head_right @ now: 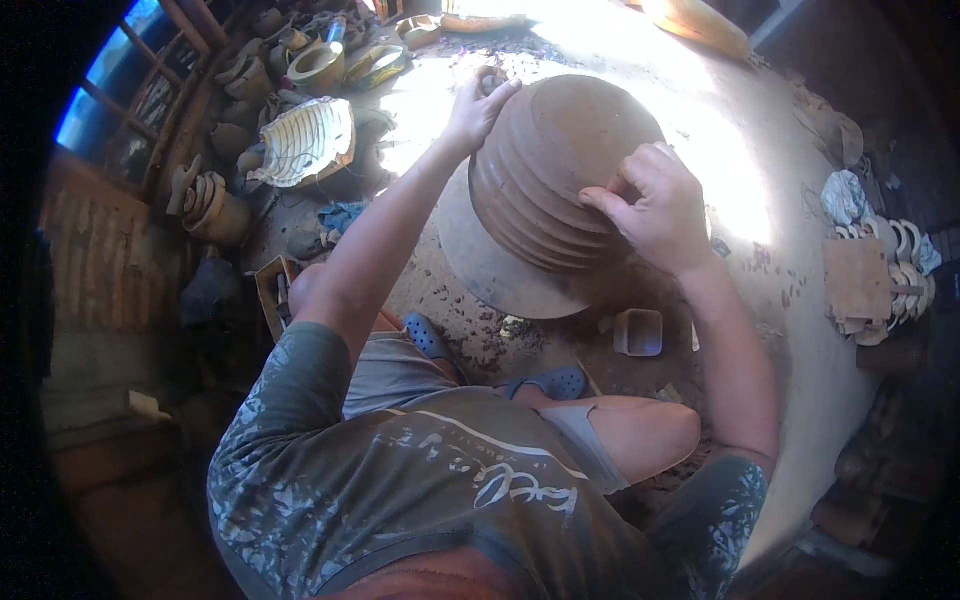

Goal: The person shapes and carves horizontal grooves into a large clay pot on a pottery wheel by hand, occasionally clearing debris from the ground and smoothing the clay surface.

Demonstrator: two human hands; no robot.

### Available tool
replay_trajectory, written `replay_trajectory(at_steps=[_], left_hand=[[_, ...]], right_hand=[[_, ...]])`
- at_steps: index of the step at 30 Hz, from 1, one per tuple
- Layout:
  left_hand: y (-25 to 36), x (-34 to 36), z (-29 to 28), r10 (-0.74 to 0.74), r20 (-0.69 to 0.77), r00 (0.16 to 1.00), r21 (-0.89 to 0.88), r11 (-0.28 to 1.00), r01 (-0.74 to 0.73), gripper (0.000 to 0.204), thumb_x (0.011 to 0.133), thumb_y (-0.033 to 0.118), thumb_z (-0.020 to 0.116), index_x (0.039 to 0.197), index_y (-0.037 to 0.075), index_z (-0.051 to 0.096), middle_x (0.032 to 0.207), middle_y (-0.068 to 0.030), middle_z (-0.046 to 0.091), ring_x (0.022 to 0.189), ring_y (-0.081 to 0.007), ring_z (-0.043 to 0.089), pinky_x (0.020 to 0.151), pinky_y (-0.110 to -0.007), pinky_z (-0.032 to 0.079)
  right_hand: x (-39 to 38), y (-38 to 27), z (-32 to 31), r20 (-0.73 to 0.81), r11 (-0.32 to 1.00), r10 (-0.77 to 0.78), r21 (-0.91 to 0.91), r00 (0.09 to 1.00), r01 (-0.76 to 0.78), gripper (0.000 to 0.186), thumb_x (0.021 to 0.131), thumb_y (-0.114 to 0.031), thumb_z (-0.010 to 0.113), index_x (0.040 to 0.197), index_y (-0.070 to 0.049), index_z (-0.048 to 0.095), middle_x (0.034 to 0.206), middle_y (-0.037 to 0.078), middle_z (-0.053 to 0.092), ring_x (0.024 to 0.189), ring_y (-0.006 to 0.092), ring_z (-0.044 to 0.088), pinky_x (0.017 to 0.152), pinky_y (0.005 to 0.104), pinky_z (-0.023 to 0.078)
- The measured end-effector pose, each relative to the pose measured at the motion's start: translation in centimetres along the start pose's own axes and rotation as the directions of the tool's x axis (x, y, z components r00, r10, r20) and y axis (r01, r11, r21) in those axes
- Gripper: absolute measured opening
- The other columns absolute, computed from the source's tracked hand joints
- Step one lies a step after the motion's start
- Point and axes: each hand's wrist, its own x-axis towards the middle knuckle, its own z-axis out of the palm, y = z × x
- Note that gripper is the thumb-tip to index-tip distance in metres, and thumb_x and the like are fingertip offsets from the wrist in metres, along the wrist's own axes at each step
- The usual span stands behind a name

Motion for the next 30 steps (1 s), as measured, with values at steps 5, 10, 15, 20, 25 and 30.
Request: replay_trajectory(at_steps=[5,10,15,20,25,30], left_hand=[[0.5,-2.8,0.1,0.030,-0.190,0.981,0.057,0.998,-0.020,0.036,0.099,0.027,0.076,0.114,-0.002,0.060,0.092,-0.0101,0.072,0.085,-0.0154,0.068,0.076,-0.032,0.054],[3.3,-6.7,1.2,0.011,-0.322,0.947,0.122,0.992,0.030,0.038,0.100,0.028,0.074,0.115,-0.003,0.059,0.094,-0.0139,0.073,0.087,-0.0185,0.070,0.077,-0.033,0.056],[3.6,-8.7,1.9,0.038,-0.423,0.905,0.005,0.999,-0.040,0.036,0.101,0.026,0.072,0.115,-0.004,0.057,0.096,-0.0155,0.073,0.087,-0.0207,0.071,0.075,-0.035,0.056],[2.8,-10.0,0.3,0.147,-0.442,0.885,0.111,0.988,-0.109,0.039,0.099,0.025,0.074,0.116,-0.006,0.056,0.084,-0.0125,0.071,0.073,-0.0184,0.067,0.069,-0.035,0.055],[8.6,-17.7,-1.3,0.020,-0.107,0.994,-0.042,0.999,-0.025,0.034,0.103,0.028,0.071,0.109,-0.005,0.063,0.083,-0.0075,0.071,0.066,-0.0117,0.063,0.058,-0.026,0.049],[8.9,-23.4,-0.7,-0.324,0.330,0.887,-0.250,0.876,0.413,0.041,0.106,0.037,0.068,0.106,-0.004,0.068,0.076,-0.0052,0.069,0.060,-0.0067,0.060,0.052,-0.024,0.045]], right_hand=[[2.2,-1.7,1.0,0.067,0.989,0.140,-0.053,0.988,-0.136,0.033,0.071,-0.023,0.093,0.068,-0.007,0.064,0.071,0.008,0.060,0.072,0.0277,0.059,0.066,0.0411,0.049],[4.3,-2.7,2.2,0.105,0.969,0.192,-0.176,0.976,-0.172,0.035,0.075,-0.033,0.088,0.069,-0.008,0.064,0.074,0.009,0.064,0.077,0.0298,0.064,0.072,0.0434,0.050],[7.6,-3.8,5.4,-0.044,0.961,0.057,-0.268,0.997,-0.067,0.027,0.081,-0.020,0.085,0.075,-0.002,0.066,0.079,0.013,0.066,0.078,0.0323,0.065,0.069,0.0435,0.051],[6.9,-5.2,6.8,-0.226,0.970,-0.235,-0.115,0.945,0.214,0.010,0.087,-0.010,0.077,0.093,-0.003,0.076,0.093,0.016,0.073,0.088,0.0341,0.069,0.078,0.0441,0.056],[-2.8,-8.3,7.4,-0.232,0.977,-0.209,-0.012,0.950,0.212,0.015,0.082,-0.003,0.074,0.096,0.001,0.075,0.086,0.010,0.068,0.081,0.0292,0.066,0.072,0.0389,0.056],[-7.4,-9.0,7.8,-0.149,0.967,-0.228,0.081,0.962,0.241,0.023,0.083,-0.001,0.072,0.106,0.004,0.073,0.096,0.012,0.068,0.083,0.0307,0.065,0.073,0.0385,0.057]])
